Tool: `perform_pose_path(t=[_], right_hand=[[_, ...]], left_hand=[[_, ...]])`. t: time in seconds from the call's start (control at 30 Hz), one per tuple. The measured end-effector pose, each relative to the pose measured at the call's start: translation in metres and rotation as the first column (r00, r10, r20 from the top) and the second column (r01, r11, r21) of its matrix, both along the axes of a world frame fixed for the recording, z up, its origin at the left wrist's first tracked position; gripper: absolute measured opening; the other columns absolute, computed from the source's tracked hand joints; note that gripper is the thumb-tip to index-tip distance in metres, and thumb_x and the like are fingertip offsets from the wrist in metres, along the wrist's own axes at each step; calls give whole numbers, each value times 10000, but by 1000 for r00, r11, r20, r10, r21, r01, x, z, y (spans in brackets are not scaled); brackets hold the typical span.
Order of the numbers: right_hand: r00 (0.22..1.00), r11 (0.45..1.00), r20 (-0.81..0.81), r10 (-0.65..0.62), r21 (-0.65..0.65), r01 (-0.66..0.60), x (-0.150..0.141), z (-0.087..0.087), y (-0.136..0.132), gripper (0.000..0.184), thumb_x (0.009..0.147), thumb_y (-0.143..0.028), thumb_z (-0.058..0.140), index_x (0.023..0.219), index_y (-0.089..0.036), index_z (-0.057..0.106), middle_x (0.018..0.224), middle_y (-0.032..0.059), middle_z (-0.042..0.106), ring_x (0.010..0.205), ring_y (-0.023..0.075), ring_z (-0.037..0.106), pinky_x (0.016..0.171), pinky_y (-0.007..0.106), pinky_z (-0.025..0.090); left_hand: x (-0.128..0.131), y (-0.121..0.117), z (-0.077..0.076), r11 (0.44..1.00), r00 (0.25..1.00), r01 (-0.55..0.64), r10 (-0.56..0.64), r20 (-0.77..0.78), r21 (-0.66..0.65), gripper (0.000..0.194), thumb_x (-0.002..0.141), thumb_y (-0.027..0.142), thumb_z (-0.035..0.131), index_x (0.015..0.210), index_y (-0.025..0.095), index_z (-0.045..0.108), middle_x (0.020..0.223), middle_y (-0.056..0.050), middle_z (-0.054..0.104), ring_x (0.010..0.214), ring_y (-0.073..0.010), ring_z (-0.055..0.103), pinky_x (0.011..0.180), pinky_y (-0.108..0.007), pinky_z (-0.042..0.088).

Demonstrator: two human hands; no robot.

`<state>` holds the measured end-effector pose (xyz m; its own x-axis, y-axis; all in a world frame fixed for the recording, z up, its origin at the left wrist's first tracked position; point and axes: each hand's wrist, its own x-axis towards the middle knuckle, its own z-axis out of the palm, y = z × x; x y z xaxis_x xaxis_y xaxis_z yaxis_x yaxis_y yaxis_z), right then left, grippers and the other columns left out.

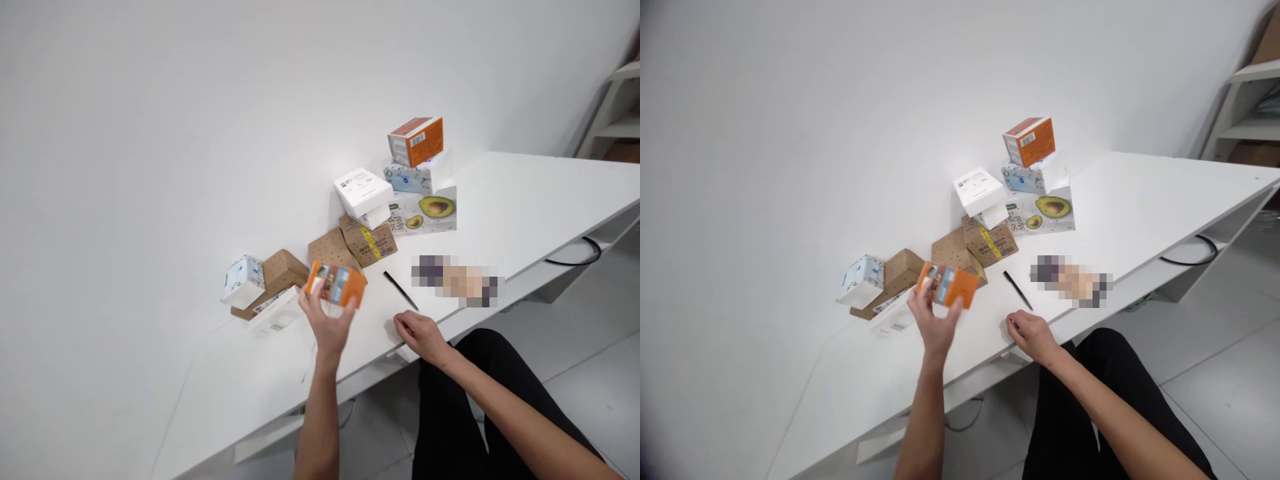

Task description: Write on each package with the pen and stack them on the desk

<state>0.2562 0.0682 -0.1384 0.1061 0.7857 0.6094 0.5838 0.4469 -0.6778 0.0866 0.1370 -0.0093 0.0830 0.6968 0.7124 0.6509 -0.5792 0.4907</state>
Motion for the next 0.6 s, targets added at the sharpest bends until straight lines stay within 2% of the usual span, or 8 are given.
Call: perform_pose_path(t=[0.07,0.13,0.2,0.27,0.37,0.47,0.53,0.6], right_hand=[[1000,1000,-6,0,-24,0,0,0,-1,158,897,-202,436,844,-200,585,640,13,559,553,128,533,555,240,411],[1000,998,-13,1,-55,-2,0,0,-1,164,899,-217,436,835,-196,585,659,23,581,571,134,551,563,244,420],[1000,996,-25,3,-85,-5,-1,1,-1,175,903,-234,433,821,-194,583,689,36,607,600,140,574,579,247,432],[999,993,-38,6,-115,-11,-1,1,-1,190,908,-255,429,814,-197,584,712,43,623,627,146,589,597,251,441],[998,986,-66,3,-168,-14,-1,4,-2,221,917,-293,416,811,-206,589,716,40,629,639,151,594,611,258,443],[995,964,-100,13,-263,-39,1,12,-2,293,929,-357,387,796,-214,606,705,32,630,638,158,592,615,270,438],[991,929,-123,59,-356,-99,3,19,-1,348,937,-409,356,833,-223,631,746,29,649,672,168,603,627,280,440],[980,894,-164,116,-413,-175,3,25,1,371,936,-450,344,937,-239,649,840,31,665,748,178,616,665,288,451]], left_hand=[[-6,-38,-24,998,997,47,-49,-58,-42,647,655,318,737,1234,222,465,1279,-137,373,1214,-286,419,956,-421,424],[-7,-62,-50,991,996,42,-52,-76,-129,625,661,288,726,1226,218,468,1283,-143,377,1225,-300,409,973,-451,412],[-8,-74,-71,973,996,56,-70,-58,-223,608,660,276,722,1213,227,477,1304,-135,353,1256,-307,384,1015,-479,377],[-8,-78,-84,943,996,91,-91,15,-319,638,666,271,717,1243,236,448,1337,-127,336,1296,-305,350,1057,-491,333],[-9,-82,-90,862,979,156,-68,193,-482,865,668,287,730,1390,240,256,1411,-136,312,1356,-292,294,1095,-480,288],[-11,-86,-91,775,956,147,47,288,-614,1088,642,321,762,1459,228,50,1482,-158,244,1398,-294,227,1120,-470,248],[-12,-88,-92,749,953,118,99,286,-652,1106,616,328,779,1460,216,74,1491,-161,239,1400,-304,223,1128,-467,234],[-12,-86,-91,757,960,103,93,263,-646,1045,603,327,783,1440,206,169,1475,-151,281,1389,-307,251,1129,-463,243]])
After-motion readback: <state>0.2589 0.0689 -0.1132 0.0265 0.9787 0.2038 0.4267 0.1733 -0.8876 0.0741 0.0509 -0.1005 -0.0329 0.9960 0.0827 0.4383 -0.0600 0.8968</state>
